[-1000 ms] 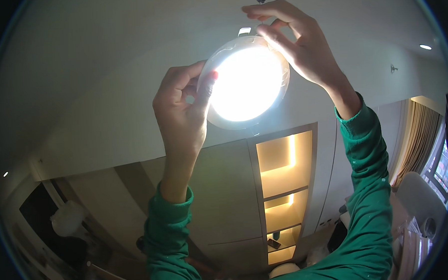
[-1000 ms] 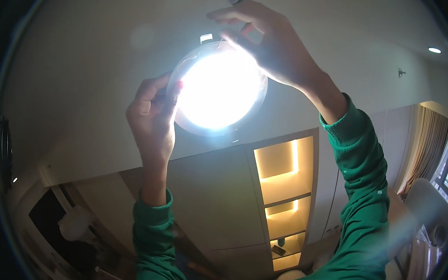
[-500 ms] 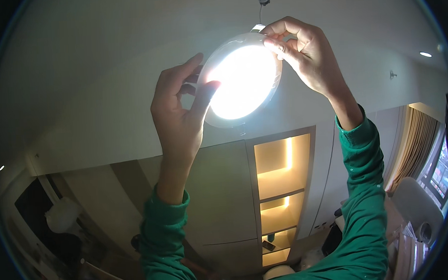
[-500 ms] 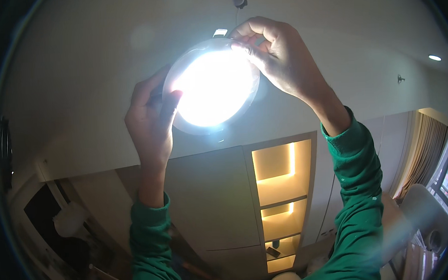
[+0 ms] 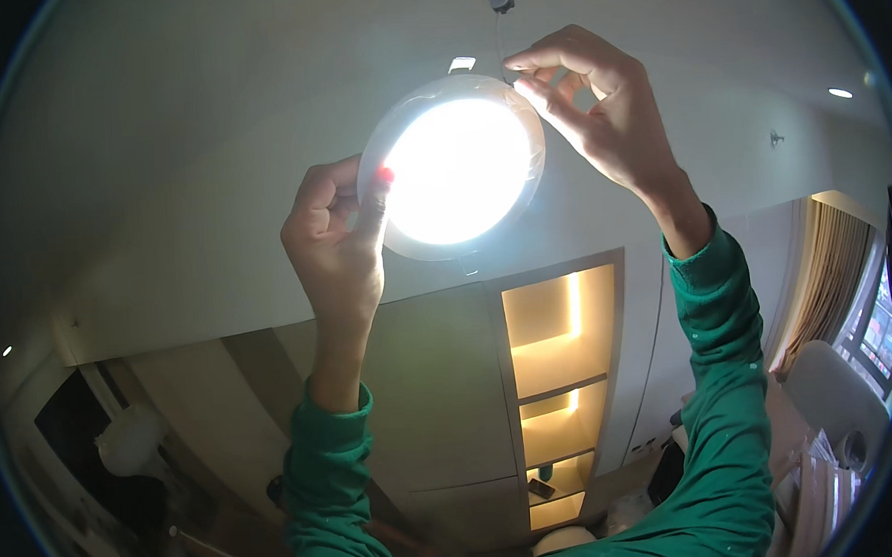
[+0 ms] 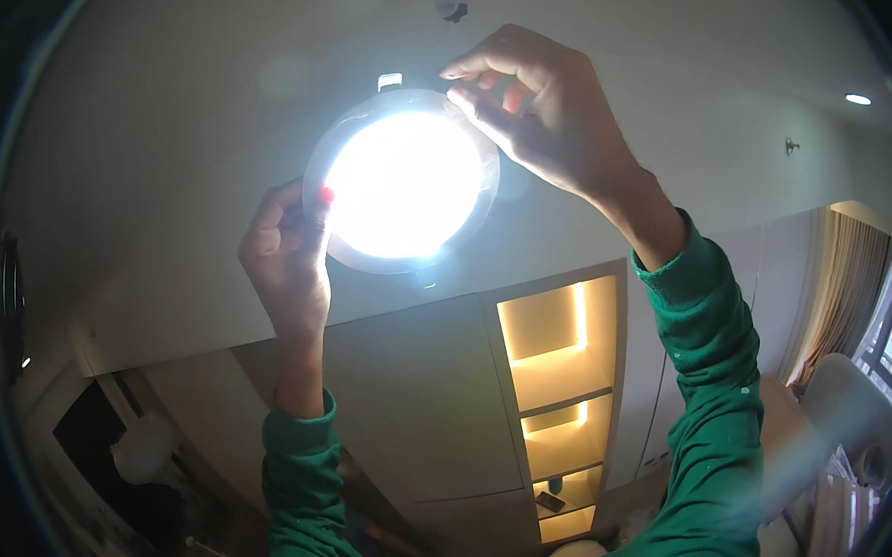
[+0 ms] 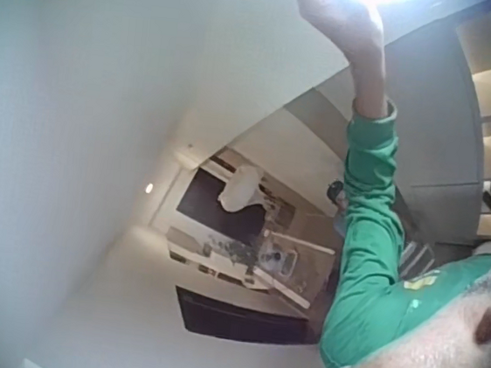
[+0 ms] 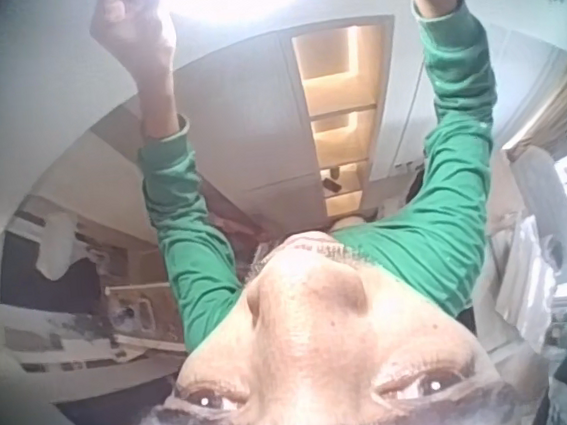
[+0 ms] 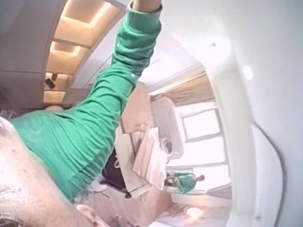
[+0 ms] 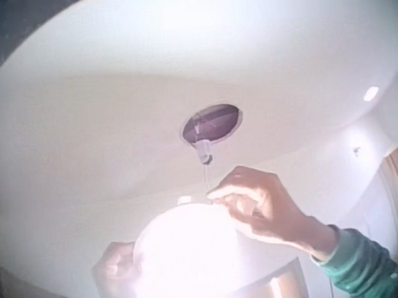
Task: The person installs a circular ceiling light by connecting the electrical wires and fitting the fixture into the ceiling opening while standing on a ladder.
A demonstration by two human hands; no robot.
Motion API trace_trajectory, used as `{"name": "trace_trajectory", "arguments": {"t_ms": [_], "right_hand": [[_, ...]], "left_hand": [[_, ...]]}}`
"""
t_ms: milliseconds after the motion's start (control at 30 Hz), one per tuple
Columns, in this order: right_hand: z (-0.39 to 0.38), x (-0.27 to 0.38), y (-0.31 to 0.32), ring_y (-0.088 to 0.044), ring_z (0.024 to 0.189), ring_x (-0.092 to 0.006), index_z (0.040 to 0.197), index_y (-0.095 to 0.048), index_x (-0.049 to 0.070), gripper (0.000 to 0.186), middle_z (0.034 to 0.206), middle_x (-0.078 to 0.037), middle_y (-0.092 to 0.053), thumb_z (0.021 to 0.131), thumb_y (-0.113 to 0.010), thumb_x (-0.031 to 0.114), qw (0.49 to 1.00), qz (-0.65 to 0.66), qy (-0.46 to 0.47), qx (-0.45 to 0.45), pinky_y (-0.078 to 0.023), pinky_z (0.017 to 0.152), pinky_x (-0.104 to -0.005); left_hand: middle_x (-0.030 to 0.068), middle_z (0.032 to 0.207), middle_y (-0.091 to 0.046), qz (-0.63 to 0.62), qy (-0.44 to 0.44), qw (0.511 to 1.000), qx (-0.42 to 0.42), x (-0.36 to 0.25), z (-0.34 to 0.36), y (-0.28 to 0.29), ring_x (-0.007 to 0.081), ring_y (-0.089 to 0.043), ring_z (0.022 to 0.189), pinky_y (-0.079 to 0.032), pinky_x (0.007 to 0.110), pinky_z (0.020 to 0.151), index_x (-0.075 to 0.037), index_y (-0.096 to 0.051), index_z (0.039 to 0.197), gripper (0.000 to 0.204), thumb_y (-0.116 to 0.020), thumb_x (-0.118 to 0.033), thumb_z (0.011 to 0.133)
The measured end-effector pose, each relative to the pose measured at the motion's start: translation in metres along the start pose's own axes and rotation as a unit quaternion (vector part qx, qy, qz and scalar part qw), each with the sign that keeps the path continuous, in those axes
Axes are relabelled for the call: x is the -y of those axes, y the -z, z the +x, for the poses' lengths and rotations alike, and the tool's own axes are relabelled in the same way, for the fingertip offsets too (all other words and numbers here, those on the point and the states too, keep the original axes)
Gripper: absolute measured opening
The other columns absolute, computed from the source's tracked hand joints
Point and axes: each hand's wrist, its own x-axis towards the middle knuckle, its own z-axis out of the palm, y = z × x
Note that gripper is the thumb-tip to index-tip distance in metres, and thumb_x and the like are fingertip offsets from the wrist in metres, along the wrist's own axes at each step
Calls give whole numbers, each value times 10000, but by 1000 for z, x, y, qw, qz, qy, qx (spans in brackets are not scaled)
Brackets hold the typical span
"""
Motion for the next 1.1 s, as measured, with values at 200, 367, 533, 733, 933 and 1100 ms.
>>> {"name": "trace_trajectory", "arguments": {"t_ms": [200,367,533,733,933,1100], "right_hand": [[6,-2,2,-599,731,-103,953,-769,99,147,889,-1,-699,832,-762,16,993,-77,94,-5,-441,572,-256],[8,-9,1,-630,746,-176,860,-719,70,138,830,-24,-683,770,-796,-1,982,-119,143,-7,-518,645,-312],[13,-19,-1,-617,723,-174,793,-666,86,182,790,-2,-644,713,-790,-21,962,-188,196,-15,-502,584,-313],[6,-24,-9,-591,688,-155,751,-597,112,289,738,34,-592,559,-749,-41,939,-266,203,-73,-486,552,-294],[-5,-24,-17,-626,722,-145,816,-649,93,353,782,15,-636,545,-727,-118,964,-157,158,-146,-482,528,-268],[-17,-26,-31,-603,675,-152,852,-671,77,226,771,-14,-613,706,-703,-93,958,-57,135,-248,-472,513,-251]], "left_hand": [[5,885,-674,13,-23,1000,-4,-1,1,-7,61,-584,804,-476,227,780,15,-712,1036,148,-748,-91,938],[-2,876,-665,29,-32,999,2,-3,-1,-11,53,-580,790,-473,218,771,8,-709,1004,132,-749,-100,940],[-19,832,-643,80,-72,994,6,-11,1,-15,42,-532,725,-434,213,689,2,-712,966,137,-763,-121,931],[3,821,-631,115,-53,992,14,-30,3,-22,64,-537,683,-440,225,637,3,-715,942,118,-764,-102,918],[23,813,-632,121,-76,990,4,-30,7,-30,84,-548,670,-460,238,634,1,-719,929,93,-767,-70,894],[31,786,-627,152,-100,983,7,-33,7,-39,99,-550,658,-460,250,629,0,-718,908,93,-768,-76,886]]}}
